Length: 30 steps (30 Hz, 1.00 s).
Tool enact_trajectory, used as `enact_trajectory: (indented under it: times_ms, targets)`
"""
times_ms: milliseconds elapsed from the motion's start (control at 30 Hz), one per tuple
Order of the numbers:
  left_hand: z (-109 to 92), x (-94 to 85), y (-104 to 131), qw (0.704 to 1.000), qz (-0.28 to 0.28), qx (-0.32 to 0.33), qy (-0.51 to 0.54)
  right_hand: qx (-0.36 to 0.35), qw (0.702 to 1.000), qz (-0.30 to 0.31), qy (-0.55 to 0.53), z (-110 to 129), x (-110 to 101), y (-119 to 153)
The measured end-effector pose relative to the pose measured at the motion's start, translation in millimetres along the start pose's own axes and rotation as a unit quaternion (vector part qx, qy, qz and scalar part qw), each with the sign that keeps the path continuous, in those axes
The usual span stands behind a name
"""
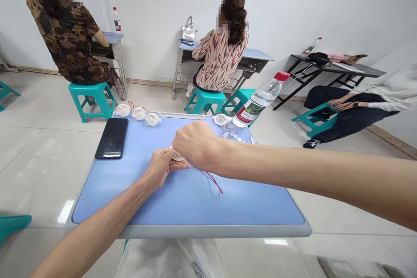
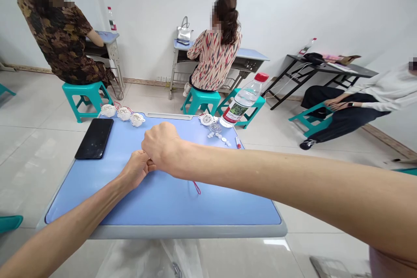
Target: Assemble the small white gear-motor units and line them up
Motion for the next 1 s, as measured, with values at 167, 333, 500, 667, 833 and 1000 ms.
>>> enact_trajectory:
  times_ms: [167,333,500,667,833,1000]
  targets:
    - [-2,2.9,3,1.0,-0.002,-0.015,-0.002,-0.016,0.999,0.016,0.038,-5,1,16]
    - [-2,3.5,3,1.0,0.005,-0.016,0.001,-0.077,0.986,-0.1,0.111,-1,4,29]
    - [-3,2.8,3,1.0,0.003,-0.005,0.001,-0.133,0.935,-0.253,0.21,3,15,35]
    - [-4,4.5,5,1.0,-0.007,-0.013,0.001,-0.178,0.912,-0.297,0.221,4,24,35]
    - [-5,4.6,5,1.0,-0.016,-0.016,0.0,-0.182,0.93,-0.242,0.21,4,24,29]
    - [-3,3.4,3,1.0,-0.013,-0.012,0.015,-0.17,0.954,-0.17,0.18,6,23,23]
Point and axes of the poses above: each hand's wrist, its own y-axis away from the middle knuckle, its own x-axis out of the palm, z = x × y, the point moved 7 cm from there along -y, towards the middle knuckle, and after that the axes turned 9 degrees about y, right-handed, at the moved point
